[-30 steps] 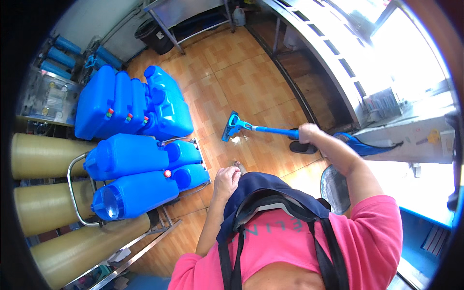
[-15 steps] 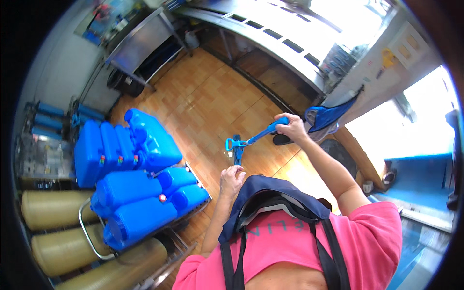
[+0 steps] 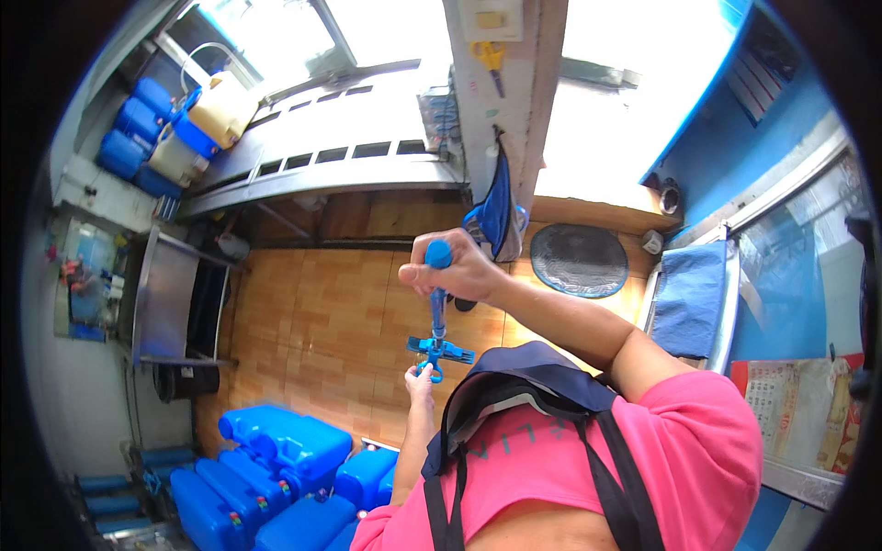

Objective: The person mops the tiled floor with a blue mop, then sweeps the outdoor entrance with a straw broom. They receive blue plastic jerrycans from a person outside, carry them to a sink, and wash one jerrycan with a sponge and running water.

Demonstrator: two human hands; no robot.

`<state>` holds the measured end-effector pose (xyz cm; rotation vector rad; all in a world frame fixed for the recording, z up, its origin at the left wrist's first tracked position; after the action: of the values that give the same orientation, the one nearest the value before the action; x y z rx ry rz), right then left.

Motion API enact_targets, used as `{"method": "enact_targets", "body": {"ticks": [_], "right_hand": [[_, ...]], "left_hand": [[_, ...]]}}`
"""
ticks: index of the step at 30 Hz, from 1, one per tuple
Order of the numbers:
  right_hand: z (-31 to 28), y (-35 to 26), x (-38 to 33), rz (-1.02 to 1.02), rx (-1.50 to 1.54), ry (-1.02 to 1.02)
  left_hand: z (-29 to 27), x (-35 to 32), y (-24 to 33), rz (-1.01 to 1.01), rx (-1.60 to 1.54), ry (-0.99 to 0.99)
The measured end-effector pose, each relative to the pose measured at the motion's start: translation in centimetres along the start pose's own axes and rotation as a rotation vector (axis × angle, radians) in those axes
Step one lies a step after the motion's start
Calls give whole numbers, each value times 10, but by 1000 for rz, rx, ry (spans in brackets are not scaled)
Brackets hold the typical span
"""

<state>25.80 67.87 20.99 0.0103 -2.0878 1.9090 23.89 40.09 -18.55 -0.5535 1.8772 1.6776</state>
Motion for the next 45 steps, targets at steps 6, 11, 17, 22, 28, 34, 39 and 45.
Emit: {"method": "enact_targets", "body": {"ticks": [6,11,17,22,28,34,39,45], "right_hand": [[-134,-141,-30,-246,216,398],[-246,-239,-89,-470,-189,453],[-357,-305,-147,-590,-233,276],[-424,-336,-156,-609,-452,237],[-473,-321,-106,-645,-420,46],[-472,-188,-33,-128,-541,128],[-443,-94,34,-489,-769,-88],[-474,-53,66,-541,-762,-95]], "left_hand": [[138,-6,13,-244,-9,-215],[304,-64,62,-307,-249,-820],[467,-154,85,-469,-312,-1257],[575,-190,91,-518,-459,-1244],[684,-174,117,-388,-476,-1084],[772,-121,129,-474,-569,-762],[824,-74,146,-532,-444,-772],[873,-35,166,-614,-225,-900]]}}
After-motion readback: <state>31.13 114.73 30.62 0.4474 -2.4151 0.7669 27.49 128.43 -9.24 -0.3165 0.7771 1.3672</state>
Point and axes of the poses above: each hand's wrist, its own x-axis towards the middle knuckle, its own z-axis out of the palm, y = z × x, the point moved 5 cm from there along x, towards the middle knuckle, and after that the axes turned 15 degrees about -x, right-handed, at the moved point
